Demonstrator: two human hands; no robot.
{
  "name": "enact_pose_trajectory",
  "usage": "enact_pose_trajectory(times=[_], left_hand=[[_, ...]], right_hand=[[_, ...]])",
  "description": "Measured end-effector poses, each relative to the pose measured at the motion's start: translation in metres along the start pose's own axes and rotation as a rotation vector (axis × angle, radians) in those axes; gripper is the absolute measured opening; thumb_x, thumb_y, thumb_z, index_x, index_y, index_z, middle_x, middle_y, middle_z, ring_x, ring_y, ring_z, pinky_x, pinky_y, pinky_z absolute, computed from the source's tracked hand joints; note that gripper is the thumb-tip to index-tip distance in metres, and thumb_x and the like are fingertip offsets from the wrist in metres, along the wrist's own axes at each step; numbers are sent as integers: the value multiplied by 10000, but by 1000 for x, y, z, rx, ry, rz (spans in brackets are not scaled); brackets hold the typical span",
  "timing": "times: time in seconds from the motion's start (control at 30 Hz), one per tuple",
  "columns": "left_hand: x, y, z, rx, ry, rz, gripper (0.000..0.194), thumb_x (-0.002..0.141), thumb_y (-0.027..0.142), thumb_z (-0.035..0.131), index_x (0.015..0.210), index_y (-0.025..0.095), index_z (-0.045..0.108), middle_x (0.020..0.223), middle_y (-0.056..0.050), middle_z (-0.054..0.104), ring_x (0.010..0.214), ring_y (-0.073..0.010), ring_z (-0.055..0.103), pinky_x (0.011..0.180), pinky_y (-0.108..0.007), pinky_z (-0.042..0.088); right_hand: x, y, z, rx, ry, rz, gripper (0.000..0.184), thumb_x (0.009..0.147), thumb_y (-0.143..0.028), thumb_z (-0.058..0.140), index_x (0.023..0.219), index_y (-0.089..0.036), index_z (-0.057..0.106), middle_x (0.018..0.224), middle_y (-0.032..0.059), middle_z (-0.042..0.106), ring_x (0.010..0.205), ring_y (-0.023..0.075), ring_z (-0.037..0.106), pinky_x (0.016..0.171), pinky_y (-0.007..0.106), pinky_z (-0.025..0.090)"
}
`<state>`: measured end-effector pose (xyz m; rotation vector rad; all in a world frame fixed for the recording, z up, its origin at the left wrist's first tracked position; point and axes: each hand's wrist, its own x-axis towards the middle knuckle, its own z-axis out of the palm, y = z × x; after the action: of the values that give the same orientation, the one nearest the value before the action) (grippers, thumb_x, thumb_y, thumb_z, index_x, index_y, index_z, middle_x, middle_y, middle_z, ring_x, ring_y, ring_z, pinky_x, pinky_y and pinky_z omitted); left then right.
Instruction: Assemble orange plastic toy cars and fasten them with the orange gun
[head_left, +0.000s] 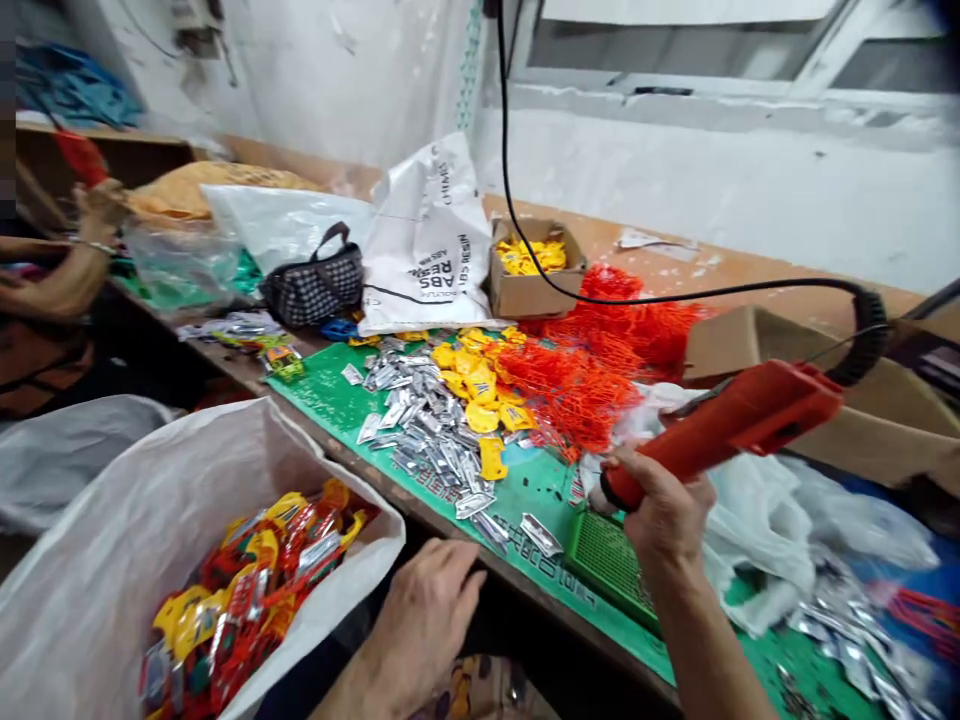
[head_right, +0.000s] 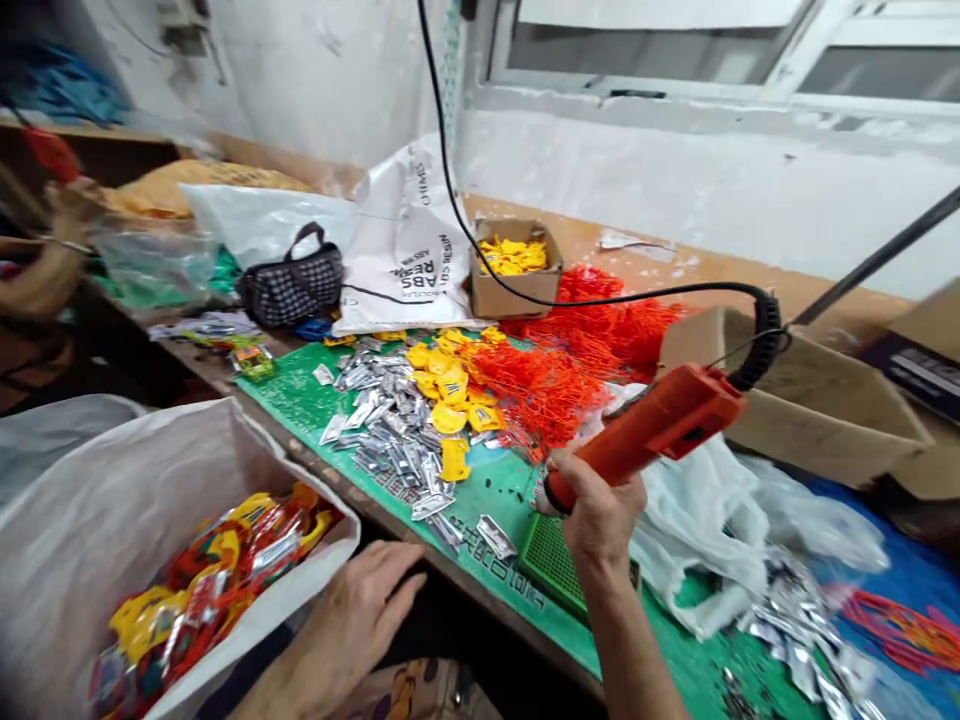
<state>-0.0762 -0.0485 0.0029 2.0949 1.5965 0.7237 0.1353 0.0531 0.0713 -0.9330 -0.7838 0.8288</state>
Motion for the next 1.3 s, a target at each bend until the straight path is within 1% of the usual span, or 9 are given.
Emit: enact_pose_trajectory(times=[0.17, 0.4, 0.6, 0.7, 0.77, 0.97, 1.03, 1.17, 1.3], left_hand=[[45, 28, 25, 89, -155, 129, 246, 947, 129, 441, 957, 179, 682, 948, -97, 726, 936, -268, 658, 843, -386, 523], [87, 39, 47, 393, -360, 128, 264, 853, 129, 596, 1100, 170, 679, 1194, -123, 659, 1093, -335, 598, 844, -422, 545], [102, 31, 47, 474, -390, 214, 328, 864, 27, 460, 898, 190, 742, 1055, -113, 697, 1017, -301, 627, 788, -378, 534], [124, 34, 36, 481, -359, 261, 397, 824, -22, 468, 1006, 220, 725, 1068, -75, 699, 982, -248, 636, 818, -341, 525], [146, 40, 35, 511, -269, 254, 384, 877, 14, 423, 1105, 179, 686, 1141, -126, 668, 1051, -288, 606, 830, -386, 524], [226, 50, 66, 572, -213, 358, 355, 921, 51, 474, 1224, 165, 619, 1275, -141, 612, 1155, -280, 566, 904, -421, 515], [242, 48, 75, 587, -202, 386, 331, 945, 168, 549, 1275, 177, 578, 1331, -122, 575, 1170, -279, 570, 923, -464, 521], [248, 39, 81, 600, -204, 425, 318, 931, 324, 616, 1210, 171, 605, 1251, -96, 616, 1080, -247, 622, 906, -468, 536], [237, 32, 73, 573, -174, 447, 102, 832, 126, 658, 929, 128, 691, 980, -127, 696, 1034, -291, 612, 871, -440, 500]], right_hand=[[37, -2, -56, -161, 201, -104, 484, 496, -224, 860, 892, -176, 587, 650, -64, 641, 476, 125, 577, 398, 237, 469], [56, 0, -102, -324, 294, -158, 397, 500, -281, 870, 775, -158, 612, 671, -53, 637, 483, 108, 572, 471, 246, 477], [56, 8, -108, -339, 229, -103, 457, 507, -302, 882, 854, -155, 623, 717, -33, 662, 537, 131, 603, 522, 275, 496], [55, 11, -106, -339, 188, -76, 454, 522, -317, 875, 866, -154, 627, 716, -32, 654, 529, 128, 592, 517, 280, 485], [55, 12, -104, -335, 171, -68, 451, 527, -323, 869, 872, -157, 630, 726, -28, 651, 536, 132, 594, 526, 290, 490], [56, 5, -96, -331, 134, -55, 496, 540, -316, 840, 968, -159, 644, 713, -32, 635, 550, 131, 585, 545, 288, 479], [56, 0, -97, -345, 130, -54, 536, 535, -310, 834, 1011, -157, 640, 683, -40, 632, 547, 133, 580, 550, 284, 472], [59, -7, -109, -396, 144, -72, 482, 536, -306, 822, 956, -156, 638, 679, -38, 628, 555, 134, 572, 568, 288, 466], [65, -8, -122, -470, 172, -104, 390, 578, -342, 801, 871, -167, 613, 715, -27, 620, 579, 137, 567, 590, 299, 471]])
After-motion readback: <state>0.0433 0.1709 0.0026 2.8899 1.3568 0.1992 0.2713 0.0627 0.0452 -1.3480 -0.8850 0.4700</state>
